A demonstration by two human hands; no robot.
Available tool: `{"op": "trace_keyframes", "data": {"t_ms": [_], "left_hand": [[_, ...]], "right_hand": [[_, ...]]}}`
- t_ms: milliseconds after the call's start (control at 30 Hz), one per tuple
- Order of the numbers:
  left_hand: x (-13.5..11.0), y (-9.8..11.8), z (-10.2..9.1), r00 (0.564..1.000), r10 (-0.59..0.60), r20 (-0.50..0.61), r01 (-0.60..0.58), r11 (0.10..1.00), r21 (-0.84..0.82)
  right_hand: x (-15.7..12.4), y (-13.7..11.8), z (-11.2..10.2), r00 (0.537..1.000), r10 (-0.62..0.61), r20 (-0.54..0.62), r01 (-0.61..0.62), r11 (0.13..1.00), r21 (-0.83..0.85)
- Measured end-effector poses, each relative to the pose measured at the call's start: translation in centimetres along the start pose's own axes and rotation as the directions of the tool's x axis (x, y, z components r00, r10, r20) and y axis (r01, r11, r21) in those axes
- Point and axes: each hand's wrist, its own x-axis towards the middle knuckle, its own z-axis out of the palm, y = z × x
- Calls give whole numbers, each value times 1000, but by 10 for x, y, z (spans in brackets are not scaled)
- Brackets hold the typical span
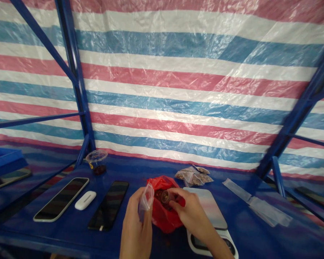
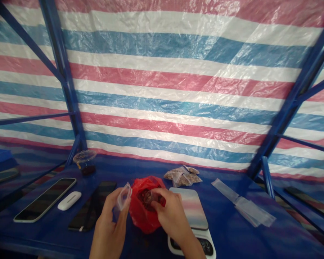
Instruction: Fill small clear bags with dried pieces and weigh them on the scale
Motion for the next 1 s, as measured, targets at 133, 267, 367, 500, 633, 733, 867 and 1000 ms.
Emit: {"op": "trace_keyframes", "data": {"t_ms": [133, 267, 367, 500, 633, 733, 867, 1000], "left_hand": [[-1, -7, 6, 996, 59, 70, -63, 996, 68], [-1, -14, 13, 986, 52, 158, -81, 980, 183], [-3, -13, 16, 980, 45, 192, -91, 968, 234], [-7, -6, 22, 974, 52, 221, -112, 958, 265], [-8, 3, 28, 974, -15, 227, -44, 967, 253], [-7, 6, 32, 978, -84, 192, 34, 968, 250], [-5, 8, 35, 982, -85, 167, 46, 973, 228], [-5, 10, 37, 981, -95, 168, 57, 975, 216]], "right_hand": [[1, -3, -9, 999, -15, -51, 20, 994, 107], [-2, -11, -16, 994, -55, -92, 66, 990, 122], [-6, -17, -15, 990, -138, -36, 140, 987, 77], [-10, -20, -7, 981, -195, 13, 195, 981, -4], [-13, -22, -4, 973, -222, 61, 223, 975, -19], [-15, -24, -3, 959, -274, 74, 275, 961, -13], [-17, -25, -3, 937, -345, 55, 346, 938, -26], [-16, -25, -4, 931, -364, 40, 365, 930, -39]]}}
